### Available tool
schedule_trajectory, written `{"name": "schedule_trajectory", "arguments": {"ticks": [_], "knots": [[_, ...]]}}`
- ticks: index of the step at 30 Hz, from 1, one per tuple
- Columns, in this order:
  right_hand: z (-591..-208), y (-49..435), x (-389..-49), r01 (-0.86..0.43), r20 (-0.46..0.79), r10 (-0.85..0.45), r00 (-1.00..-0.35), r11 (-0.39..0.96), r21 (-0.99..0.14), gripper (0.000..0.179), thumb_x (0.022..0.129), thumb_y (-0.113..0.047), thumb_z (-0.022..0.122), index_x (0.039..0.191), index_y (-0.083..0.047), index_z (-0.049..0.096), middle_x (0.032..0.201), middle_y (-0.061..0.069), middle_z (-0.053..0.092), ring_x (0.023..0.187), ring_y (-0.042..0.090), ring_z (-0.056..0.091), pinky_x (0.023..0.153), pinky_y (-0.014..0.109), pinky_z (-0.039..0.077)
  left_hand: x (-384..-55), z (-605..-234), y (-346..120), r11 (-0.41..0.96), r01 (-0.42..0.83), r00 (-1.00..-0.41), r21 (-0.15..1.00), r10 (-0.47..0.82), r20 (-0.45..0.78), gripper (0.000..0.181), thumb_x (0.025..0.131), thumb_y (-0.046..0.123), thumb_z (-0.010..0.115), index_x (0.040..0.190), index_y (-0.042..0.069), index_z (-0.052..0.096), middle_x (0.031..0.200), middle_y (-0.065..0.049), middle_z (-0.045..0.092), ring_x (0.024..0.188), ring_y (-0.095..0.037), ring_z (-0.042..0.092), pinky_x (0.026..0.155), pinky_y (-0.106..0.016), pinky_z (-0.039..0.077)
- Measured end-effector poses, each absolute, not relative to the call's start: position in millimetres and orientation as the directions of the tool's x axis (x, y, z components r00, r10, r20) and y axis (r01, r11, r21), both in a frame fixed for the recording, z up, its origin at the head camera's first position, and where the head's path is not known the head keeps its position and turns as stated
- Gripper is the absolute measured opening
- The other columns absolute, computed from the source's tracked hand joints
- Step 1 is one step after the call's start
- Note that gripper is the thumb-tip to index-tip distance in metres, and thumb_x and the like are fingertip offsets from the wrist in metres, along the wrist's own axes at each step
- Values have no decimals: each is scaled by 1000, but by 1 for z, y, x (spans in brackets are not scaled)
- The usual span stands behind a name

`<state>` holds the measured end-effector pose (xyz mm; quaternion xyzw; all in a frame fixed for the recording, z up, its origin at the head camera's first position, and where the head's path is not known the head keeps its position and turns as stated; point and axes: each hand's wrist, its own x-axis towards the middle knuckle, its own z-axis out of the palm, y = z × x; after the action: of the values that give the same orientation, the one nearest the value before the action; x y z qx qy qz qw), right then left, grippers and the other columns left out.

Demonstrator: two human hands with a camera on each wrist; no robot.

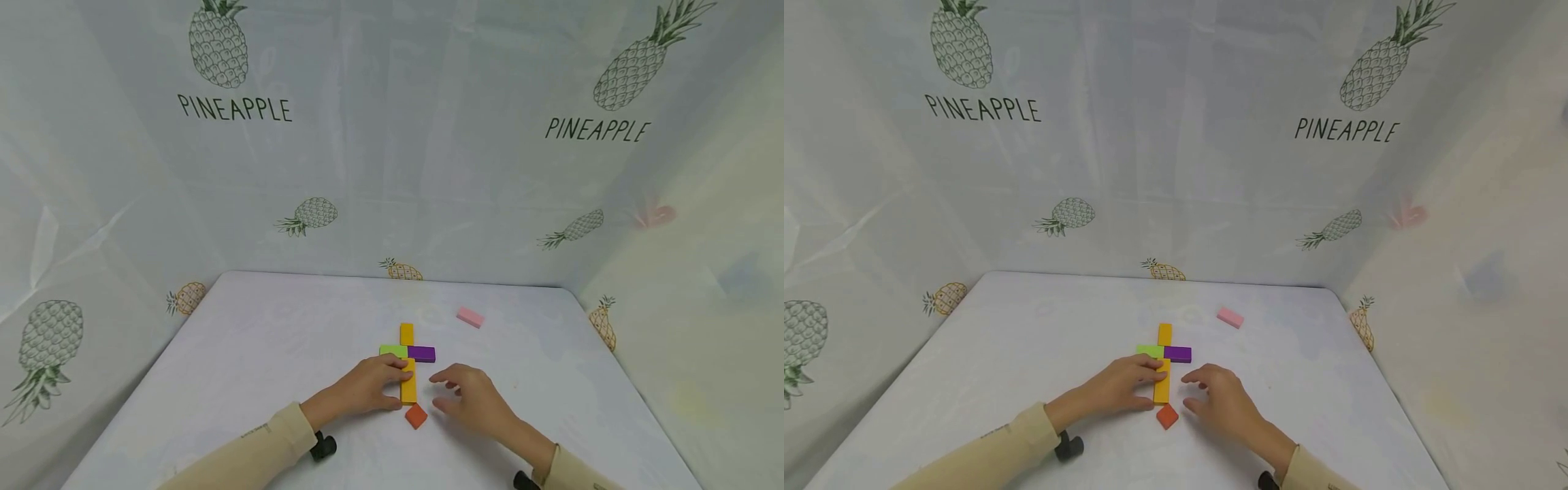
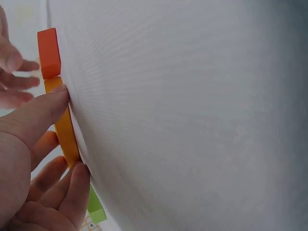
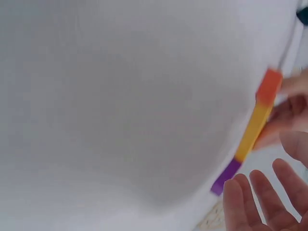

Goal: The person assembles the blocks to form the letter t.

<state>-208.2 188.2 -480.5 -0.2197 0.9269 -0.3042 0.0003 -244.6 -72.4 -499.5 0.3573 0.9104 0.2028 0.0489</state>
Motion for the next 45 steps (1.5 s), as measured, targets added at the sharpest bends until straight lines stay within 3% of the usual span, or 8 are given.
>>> {"name": "schedule_trajectory", "arguments": {"ticks": [7, 13, 23, 32, 40, 45], "knots": [[-475, 205, -243, -391, 212, -328, -921, 779, -491, 33, 87, -14, 89, 119, -11, 79, 116, 2, 76, 102, 27, 71, 83, 39, 64, -244, -498, -73, 670, 620, -746, 408, 665, 41, 59, 92, 34, 86, 144, 16, 68, 152, 0, 61, 137, -19, 57, 116, -39, 48], [-478, 227, -278, -394, 282, -290, -915, 797, -458, 37, 87, -12, 87, 122, -5, 77, 124, 13, 73, 107, 37, 70, 90, 52, 60, -243, -497, -74, 662, 624, -740, 415, 671, 44, 58, 92, 32, 86, 144, 15, 68, 153, 0, 60, 138, -19, 57, 117, -39, 48], [-484, 252, -321, -316, 272, -212, -939, 846, -430, 43, 90, -12, 84, 129, 3, 72, 130, 26, 67, 122, 49, 60, 107, 65, 49, -246, -501, -73, 666, 616, -746, 420, 665, 39, 58, 92, 35, 86, 144, 18, 68, 153, 3, 59, 138, -17, 56, 117, -37, 48], [-494, 260, -349, -294, 257, -200, -946, 863, -412, 37, 94, -10, 80, 128, 1, 72, 127, 25, 68, 120, 49, 62, 108, 64, 48, -244, -500, -74, 668, 619, -745, 414, 666, 39, 57, 91, 34, 86, 144, 17, 69, 153, 2, 60, 138, -17, 57, 116, -38, 48], [-501, 260, -364, -299, 244, -213, -946, 865, -403, 27, 95, -7, 76, 121, 0, 76, 113, 22, 72, 104, 41, 66, 97, 59, 54, -244, -501, -74, 661, 620, -743, 423, 668, 44, 57, 92, 34, 86, 143, 17, 69, 152, 1, 60, 138, -17, 56, 116, -37, 49], [-500, 258, -366, -264, 207, -193, -959, 873, -411, 24, 97, -2, 73, 120, -1, 77, 114, 24, 73, 105, 41, 67, 97, 59, 55, -245, -502, -74, 659, 622, -742, 423, 669, 49, 58, 92, 34, 86, 144, 17, 68, 152, 1, 60, 138, -17, 56, 116, -38, 48]]}}
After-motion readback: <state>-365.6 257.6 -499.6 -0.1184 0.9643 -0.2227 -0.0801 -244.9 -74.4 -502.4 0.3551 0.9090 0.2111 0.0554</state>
